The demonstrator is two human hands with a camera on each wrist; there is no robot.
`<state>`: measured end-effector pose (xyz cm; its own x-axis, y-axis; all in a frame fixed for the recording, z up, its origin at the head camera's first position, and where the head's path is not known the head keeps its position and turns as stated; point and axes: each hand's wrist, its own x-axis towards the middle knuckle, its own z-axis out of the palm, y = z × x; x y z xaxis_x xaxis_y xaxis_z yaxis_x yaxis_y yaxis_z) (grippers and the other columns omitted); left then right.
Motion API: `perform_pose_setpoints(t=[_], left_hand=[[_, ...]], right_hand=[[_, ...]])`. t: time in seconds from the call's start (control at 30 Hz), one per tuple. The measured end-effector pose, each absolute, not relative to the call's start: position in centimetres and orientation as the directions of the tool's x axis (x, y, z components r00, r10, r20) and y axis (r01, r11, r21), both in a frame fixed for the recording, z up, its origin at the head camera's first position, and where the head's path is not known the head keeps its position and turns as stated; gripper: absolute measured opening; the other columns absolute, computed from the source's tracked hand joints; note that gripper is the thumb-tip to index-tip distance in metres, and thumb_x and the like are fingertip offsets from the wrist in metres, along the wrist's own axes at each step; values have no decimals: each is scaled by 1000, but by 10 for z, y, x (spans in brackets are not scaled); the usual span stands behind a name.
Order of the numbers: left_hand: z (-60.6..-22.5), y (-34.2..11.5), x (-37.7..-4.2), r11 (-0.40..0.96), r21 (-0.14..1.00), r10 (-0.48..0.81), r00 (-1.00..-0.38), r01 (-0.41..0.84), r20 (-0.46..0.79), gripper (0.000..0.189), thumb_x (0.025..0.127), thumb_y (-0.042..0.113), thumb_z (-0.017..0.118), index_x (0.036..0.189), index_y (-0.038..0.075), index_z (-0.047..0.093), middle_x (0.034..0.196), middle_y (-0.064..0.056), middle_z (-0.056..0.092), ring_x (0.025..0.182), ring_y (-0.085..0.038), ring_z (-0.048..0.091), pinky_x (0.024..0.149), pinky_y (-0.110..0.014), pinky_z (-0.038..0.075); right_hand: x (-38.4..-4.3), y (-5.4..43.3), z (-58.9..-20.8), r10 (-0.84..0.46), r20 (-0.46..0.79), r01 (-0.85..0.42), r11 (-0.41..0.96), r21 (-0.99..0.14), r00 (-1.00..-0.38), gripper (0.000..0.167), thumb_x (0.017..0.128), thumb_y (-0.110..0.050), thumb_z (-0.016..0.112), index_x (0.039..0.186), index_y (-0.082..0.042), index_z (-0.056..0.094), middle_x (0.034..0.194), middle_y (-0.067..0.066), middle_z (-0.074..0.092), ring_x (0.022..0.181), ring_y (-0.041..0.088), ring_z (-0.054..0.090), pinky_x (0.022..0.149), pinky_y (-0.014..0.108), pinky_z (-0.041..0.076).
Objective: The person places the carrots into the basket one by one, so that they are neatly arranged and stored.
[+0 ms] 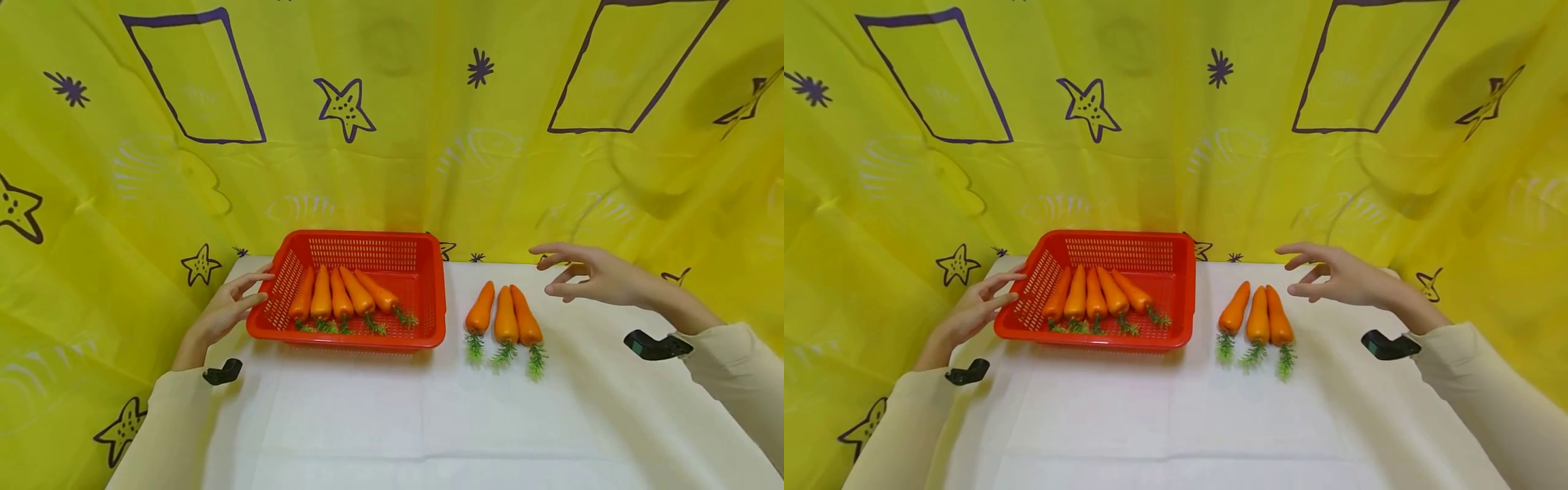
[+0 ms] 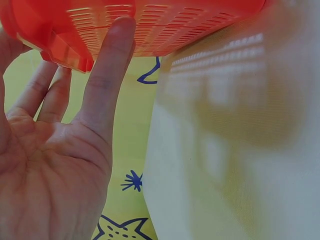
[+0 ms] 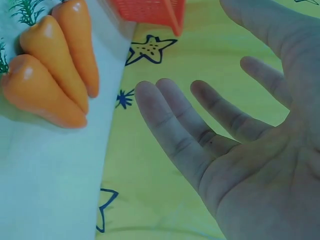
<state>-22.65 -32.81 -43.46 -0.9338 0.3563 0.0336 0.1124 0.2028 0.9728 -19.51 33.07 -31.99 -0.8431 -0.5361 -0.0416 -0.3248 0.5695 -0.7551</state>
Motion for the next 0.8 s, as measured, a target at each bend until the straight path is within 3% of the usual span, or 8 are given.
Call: perform_pose_setpoints(t=[0.37,0.7,0.8], left_hand=[[-434,-328,-226,190,976,356,-934,110,36,46,105,9,57,147,-4,46,172,-5,17,155,-40,11,94,-24,52],[-435,-328,-227,200,973,355,-934,113,35,45,105,10,58,147,-3,46,172,-5,18,155,-40,12,93,-24,51],[-434,-327,-226,203,973,348,-937,111,34,45,105,11,59,146,-3,47,171,-5,18,155,-41,11,93,-24,50]], right_hand=[[-200,331,-345,-518,-47,-285,542,-790,-854,66,95,-12,74,153,-11,42,137,22,56,101,23,71,73,40,61],[-211,335,-384,-443,-138,-146,548,-823,-886,68,96,-19,74,155,-8,40,143,31,50,110,46,64,78,43,61],[-215,337,-396,-421,-159,-106,540,-835,-893,68,97,-20,73,155,-7,39,144,35,47,113,45,63,80,43,61]])
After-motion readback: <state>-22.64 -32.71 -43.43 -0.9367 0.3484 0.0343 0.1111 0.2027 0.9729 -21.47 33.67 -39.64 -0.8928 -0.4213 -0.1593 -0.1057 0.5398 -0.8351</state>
